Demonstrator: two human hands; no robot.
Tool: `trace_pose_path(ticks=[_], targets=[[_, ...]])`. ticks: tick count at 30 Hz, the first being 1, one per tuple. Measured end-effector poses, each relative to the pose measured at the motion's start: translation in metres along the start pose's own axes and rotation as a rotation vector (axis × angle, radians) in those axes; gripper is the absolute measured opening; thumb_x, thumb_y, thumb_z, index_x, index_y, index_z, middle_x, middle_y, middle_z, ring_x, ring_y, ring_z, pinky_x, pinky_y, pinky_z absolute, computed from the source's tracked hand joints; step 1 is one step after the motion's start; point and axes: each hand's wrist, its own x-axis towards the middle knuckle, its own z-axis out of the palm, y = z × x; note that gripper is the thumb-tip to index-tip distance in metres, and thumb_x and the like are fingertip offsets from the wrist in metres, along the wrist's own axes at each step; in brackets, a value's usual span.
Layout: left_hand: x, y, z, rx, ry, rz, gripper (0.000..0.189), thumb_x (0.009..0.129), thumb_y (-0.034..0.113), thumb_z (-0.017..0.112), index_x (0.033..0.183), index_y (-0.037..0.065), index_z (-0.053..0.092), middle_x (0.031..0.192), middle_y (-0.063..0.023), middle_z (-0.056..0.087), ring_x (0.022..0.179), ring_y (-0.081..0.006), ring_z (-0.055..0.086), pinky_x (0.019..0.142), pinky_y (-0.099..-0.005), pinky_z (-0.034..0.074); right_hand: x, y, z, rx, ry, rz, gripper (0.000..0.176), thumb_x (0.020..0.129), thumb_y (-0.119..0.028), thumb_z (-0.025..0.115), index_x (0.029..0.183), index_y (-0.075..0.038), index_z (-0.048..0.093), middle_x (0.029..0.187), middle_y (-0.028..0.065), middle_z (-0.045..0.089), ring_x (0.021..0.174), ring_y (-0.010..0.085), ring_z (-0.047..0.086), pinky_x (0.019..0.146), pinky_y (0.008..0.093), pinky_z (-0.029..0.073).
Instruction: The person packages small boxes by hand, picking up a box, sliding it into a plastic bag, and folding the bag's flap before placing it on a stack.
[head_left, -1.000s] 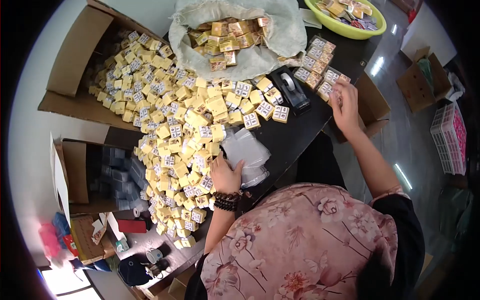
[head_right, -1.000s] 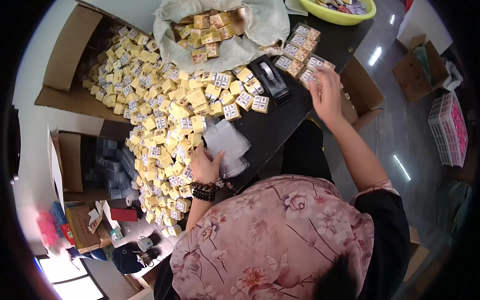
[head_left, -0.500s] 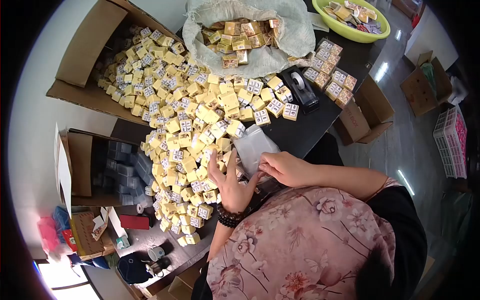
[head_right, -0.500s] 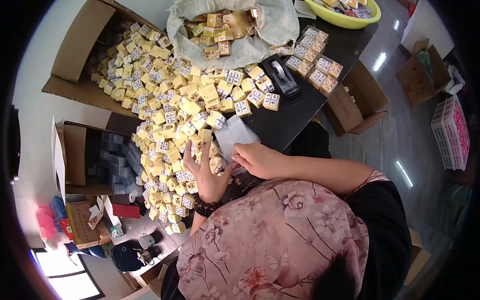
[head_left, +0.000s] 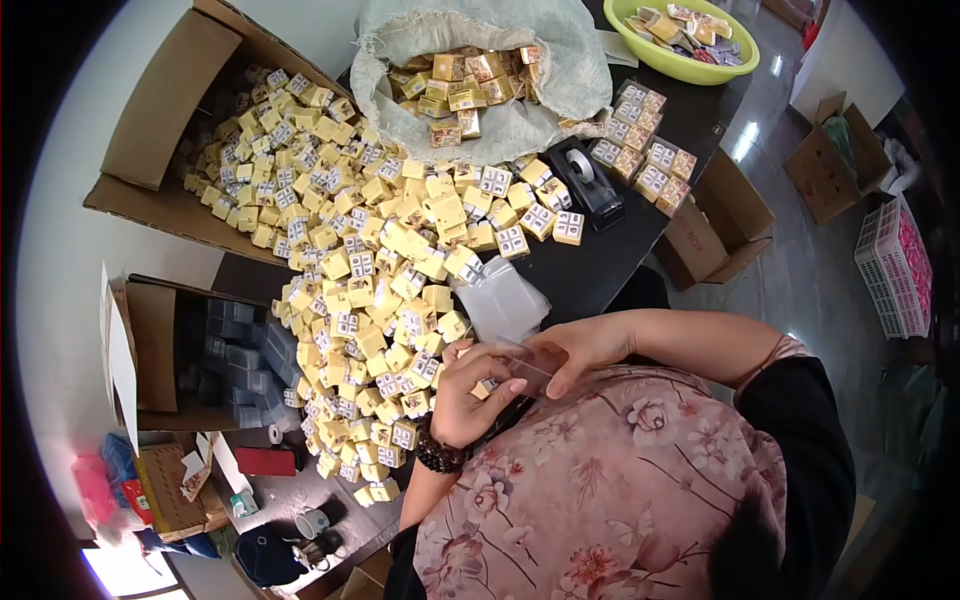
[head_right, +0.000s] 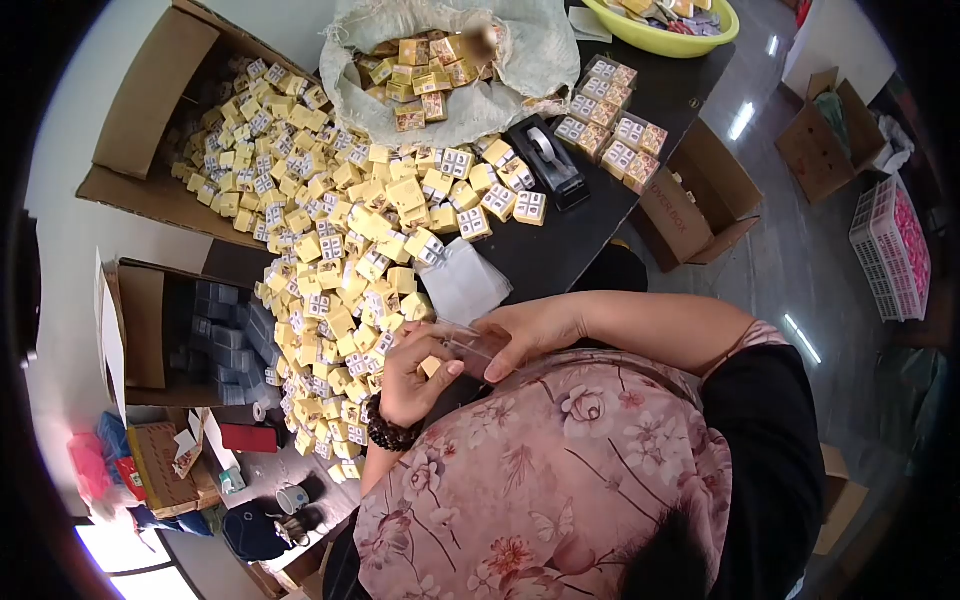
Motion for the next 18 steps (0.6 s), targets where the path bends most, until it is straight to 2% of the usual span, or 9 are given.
trace_pose_path(ticks=[3,4,7,9,10,11,13,15,18], targets=[[0.003,0.004,-0.004,0.156,-0.068,0.051,0.015,0.073,0.014,0.080,0.069,0.008,0.066,0.086,-0.0031,0.070,0.081,-0.0202,0.063,0.090,-0.0367,0.039,0.010,-0.004,-0.004,-0.145,0.249,0.069,0.030,0.082,-0.016,0.075,0.101,0.004,0.064,0.082,0.0081,0.070,0.071,0.0167,0.066,0.072,0.0308,0.054],[0.000,0.002,-0.003,0.204,-0.052,0.062,0.013,0.073,0.014,0.079,0.071,0.008,0.068,0.086,-0.0031,0.070,0.081,-0.0203,0.063,0.087,-0.0350,0.041,0.012,-0.008,-0.005,-0.145,0.248,0.069,0.030,0.082,-0.016,0.075,0.101,0.004,0.064,0.082,0.0081,0.070,0.071,0.0167,0.066,0.072,0.0308,0.054],[-0.008,-0.001,-0.011,0.231,-0.156,0.069,0.008,0.078,0.012,0.076,0.079,0.005,0.071,0.087,-0.0054,0.070,0.082,-0.0203,0.065,0.079,-0.0291,0.047,0.018,-0.027,-0.014,-0.612,0.114,0.235,0.036,0.084,-0.020,0.074,0.108,0.004,0.061,0.094,0.0113,0.069,0.080,0.0172,0.066,0.077,0.0309,0.054],[-0.023,-0.008,-0.011,-0.189,-0.205,-0.419,0.009,0.084,0.010,0.072,0.085,0.001,0.072,0.090,-0.0075,0.071,0.088,-0.0160,0.065,0.081,-0.0267,0.049,0.024,-0.039,-0.032,-0.860,0.158,-0.126,0.042,0.084,-0.022,0.073,0.116,0.001,0.057,0.107,0.0144,0.066,0.094,0.0180,0.065,0.078,0.0331,0.054],[-0.031,-0.017,-0.013,-0.357,-0.286,-0.527,0.015,0.090,0.009,0.065,0.101,-0.001,0.070,0.103,-0.0096,0.070,0.097,-0.0118,0.063,0.086,-0.0247,0.048,0.033,-0.061,-0.045,-0.959,0.367,-0.167,0.044,0.086,-0.023,0.070,0.119,0.000,0.054,0.111,0.0162,0.064,0.095,0.0235,0.064,0.081,0.0359,0.052],[-0.035,-0.023,-0.011,-0.355,-0.284,-0.528,0.015,0.090,0.009,0.065,0.101,-0.001,0.070,0.103,-0.0096,0.070,0.097,-0.0118,0.063,0.086,-0.0247,0.048,0.052,-0.071,-0.071,-1.058,0.616,-0.402,0.039,0.086,-0.020,0.069,0.117,0.000,0.055,0.108,0.0161,0.063,0.098,0.0303,0.061,0.087,0.0387,0.049],[-0.039,-0.034,0.000,-0.650,-0.308,-0.598,0.024,0.096,0.010,0.057,0.116,0.000,0.065,0.117,-0.0089,0.066,0.104,-0.0117,0.060,0.091,-0.0253,0.047,0.087,-0.105,-0.132,-1.383,1.051,-0.483,0.041,0.082,-0.010,0.066,0.120,-0.003,0.054,0.116,0.0149,0.059,0.106,0.0350,0.052,0.094,0.0427,0.043],[-0.048,-0.051,0.006,-0.834,-0.374,-0.586,0.036,0.099,0.010,0.051,0.134,0.000,0.050,0.127,-0.0087,0.060,0.114,-0.0146,0.056,0.098,-0.0263,0.043,0.119,-0.136,-0.176,-1.442,1.196,-0.469,0.050,0.079,-0.004,0.063,0.127,-0.004,0.052,0.119,0.0144,0.058,0.108,0.0351,0.051,0.094,0.0426,0.043],[-0.049,-0.048,-0.006,-0.931,-0.357,-0.616,0.043,0.100,0.008,0.047,0.141,-0.001,0.040,0.130,-0.0109,0.057,0.120,-0.0175,0.053,0.102,-0.0275,0.040,0.150,-0.165,-0.214,-1.680,1.070,-0.284,0.058,0.076,0.000,0.061,0.132,-0.006,0.049,0.122,0.0135,0.057,0.110,0.0339,0.050,0.095,0.0408,0.043]])
